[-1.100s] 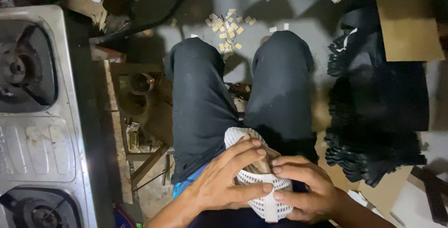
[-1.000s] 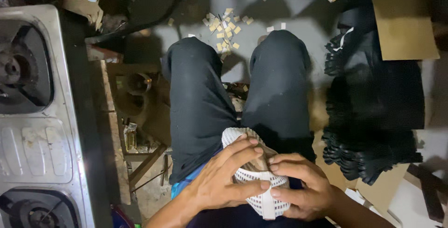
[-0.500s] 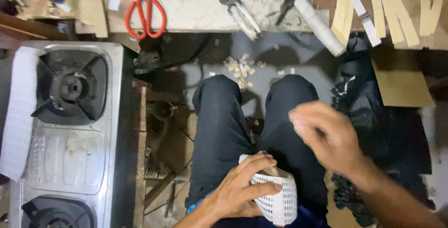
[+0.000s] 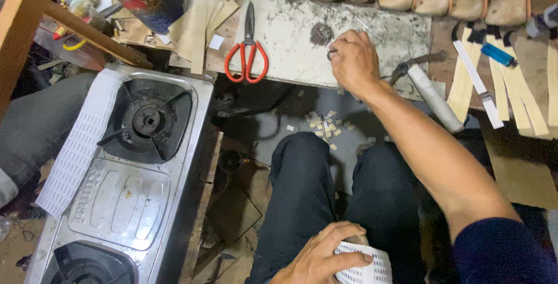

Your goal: The person sits on the floor holding a woven shoe upper over an insole on their lap. They use pincers to grip and pull the upper's edge, trim excess material with a blade, hammer the sole area, and finally attach and press a strap across the shoe.

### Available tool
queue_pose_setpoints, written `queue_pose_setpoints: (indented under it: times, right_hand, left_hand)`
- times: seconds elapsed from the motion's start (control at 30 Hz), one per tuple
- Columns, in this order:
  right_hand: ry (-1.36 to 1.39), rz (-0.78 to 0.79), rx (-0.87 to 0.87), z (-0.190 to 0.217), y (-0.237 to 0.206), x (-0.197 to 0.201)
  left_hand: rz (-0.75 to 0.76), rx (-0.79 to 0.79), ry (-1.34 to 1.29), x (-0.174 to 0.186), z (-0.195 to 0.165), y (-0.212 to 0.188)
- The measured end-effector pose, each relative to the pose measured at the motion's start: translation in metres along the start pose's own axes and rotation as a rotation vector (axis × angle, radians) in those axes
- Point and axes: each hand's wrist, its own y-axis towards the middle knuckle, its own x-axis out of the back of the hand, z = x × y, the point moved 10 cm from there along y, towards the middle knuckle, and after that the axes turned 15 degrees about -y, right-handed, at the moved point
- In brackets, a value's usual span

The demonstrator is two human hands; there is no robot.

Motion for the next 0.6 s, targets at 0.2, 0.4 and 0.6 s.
queue_pose_setpoints:
  times: [0.2,0.4,0.6]
  right_hand:
    - [-0.151,0.151,-0.261,0.001,0.025,-0.010]
    - [-0.139,0.093,-0.288,0.001,0.028,-0.015]
    - [0.256,-0.120,-0.251,-0.024,0.010,0.014]
  left_hand:
    - [-0.012,0.011,-0.050,-0.002,0.018,-0.002]
    - [-0.010,-0.019,-0.024,0.002,0.025,-0.002]
    - [-0.032,-0.018,0.031,0.007,0.011,-0.002]
